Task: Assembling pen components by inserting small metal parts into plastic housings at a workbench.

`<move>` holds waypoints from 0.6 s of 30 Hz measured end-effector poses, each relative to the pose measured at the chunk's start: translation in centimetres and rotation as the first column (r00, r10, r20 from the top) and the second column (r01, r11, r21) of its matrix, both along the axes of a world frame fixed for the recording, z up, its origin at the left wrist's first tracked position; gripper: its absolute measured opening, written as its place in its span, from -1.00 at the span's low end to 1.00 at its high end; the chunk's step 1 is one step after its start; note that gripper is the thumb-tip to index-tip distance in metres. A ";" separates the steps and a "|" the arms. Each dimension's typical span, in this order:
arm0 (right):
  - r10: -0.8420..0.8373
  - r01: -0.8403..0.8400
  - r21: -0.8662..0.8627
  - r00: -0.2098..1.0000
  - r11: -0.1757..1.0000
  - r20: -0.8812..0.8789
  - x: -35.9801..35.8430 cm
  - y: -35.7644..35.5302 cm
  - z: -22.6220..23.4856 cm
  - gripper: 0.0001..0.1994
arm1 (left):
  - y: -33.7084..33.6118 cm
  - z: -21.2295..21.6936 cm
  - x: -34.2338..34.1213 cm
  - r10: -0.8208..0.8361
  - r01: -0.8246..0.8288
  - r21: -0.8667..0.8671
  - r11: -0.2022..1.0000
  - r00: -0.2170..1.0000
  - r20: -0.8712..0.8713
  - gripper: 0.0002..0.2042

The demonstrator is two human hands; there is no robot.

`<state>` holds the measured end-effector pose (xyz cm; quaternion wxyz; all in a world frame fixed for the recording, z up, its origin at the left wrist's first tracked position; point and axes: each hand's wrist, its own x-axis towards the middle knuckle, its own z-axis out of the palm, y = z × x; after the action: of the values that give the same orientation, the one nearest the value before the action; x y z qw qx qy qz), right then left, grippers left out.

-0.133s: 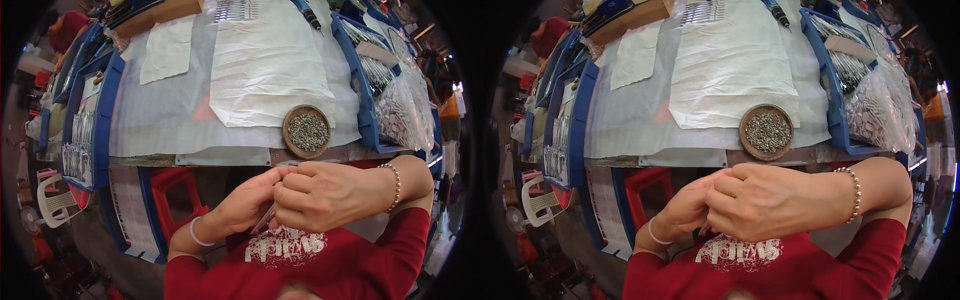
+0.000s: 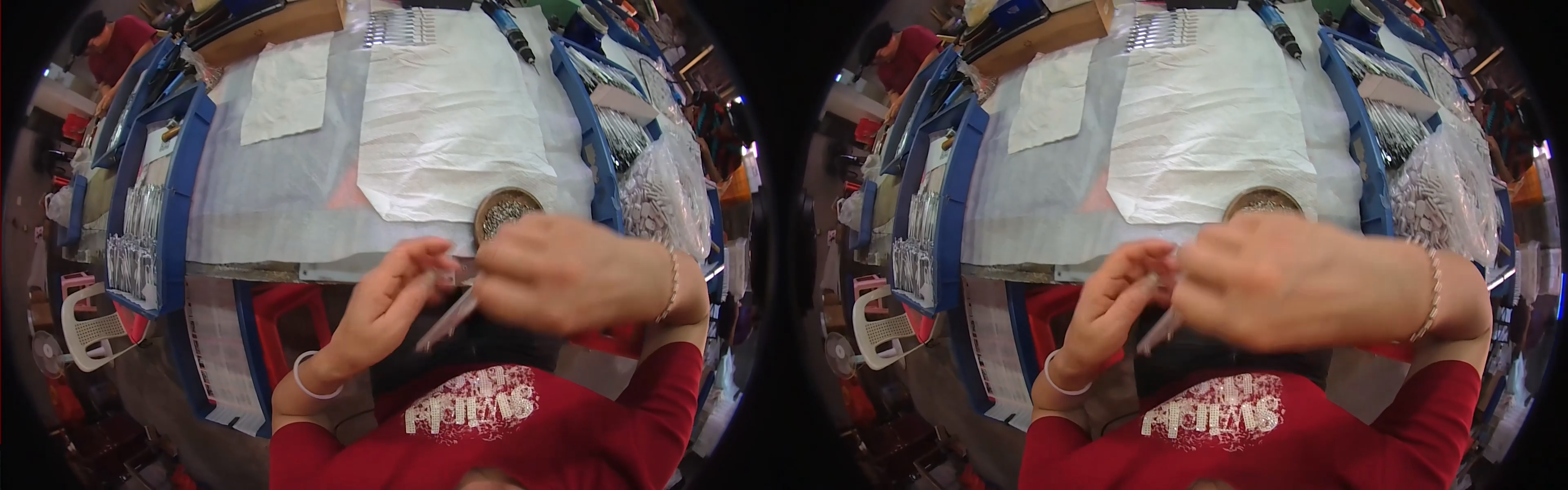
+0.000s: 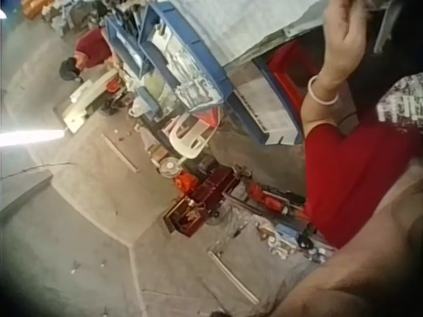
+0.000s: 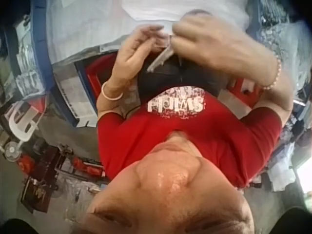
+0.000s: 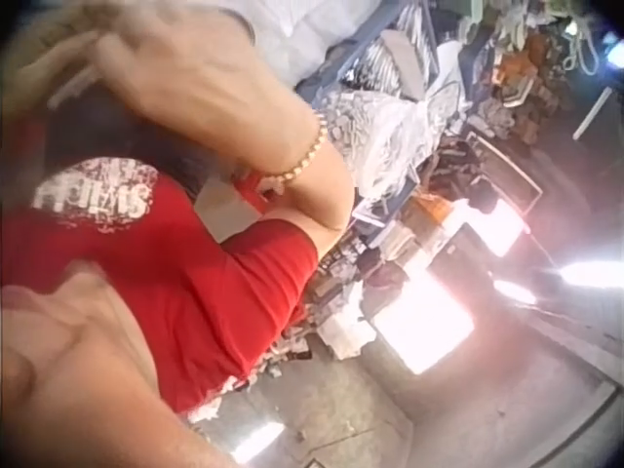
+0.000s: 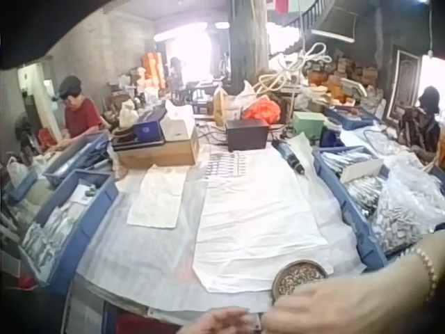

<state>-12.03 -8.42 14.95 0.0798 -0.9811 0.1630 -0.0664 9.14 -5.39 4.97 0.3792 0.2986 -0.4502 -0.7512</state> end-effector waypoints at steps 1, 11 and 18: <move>-0.078 0.076 0.050 0.996 0.996 0.034 -0.5 -1.6 0.3 -0.86 | -1.4 -0.3 0.6 0.153 -0.031 -0.404 0.914 0.950 0.274 -0.70; -0.596 0.612 0.032 0.756 0.791 0.272 -3.3 -20.8 -3.9 -0.88 | -7.1 -2.5 3.0 0.595 0.522 -0.743 0.418 0.461 0.658 -0.75; -0.644 0.672 0.023 0.700 0.740 0.309 -2.7 -31.4 -11.2 -0.90 | -7.4 -3.2 3.5 0.528 0.529 -0.723 0.443 0.498 0.688 -0.69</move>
<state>-14.77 -39.81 3.71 0.0293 -0.8388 0.4857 -0.2442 12.65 -12.83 1.80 0.1917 0.3808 -0.8954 -0.1284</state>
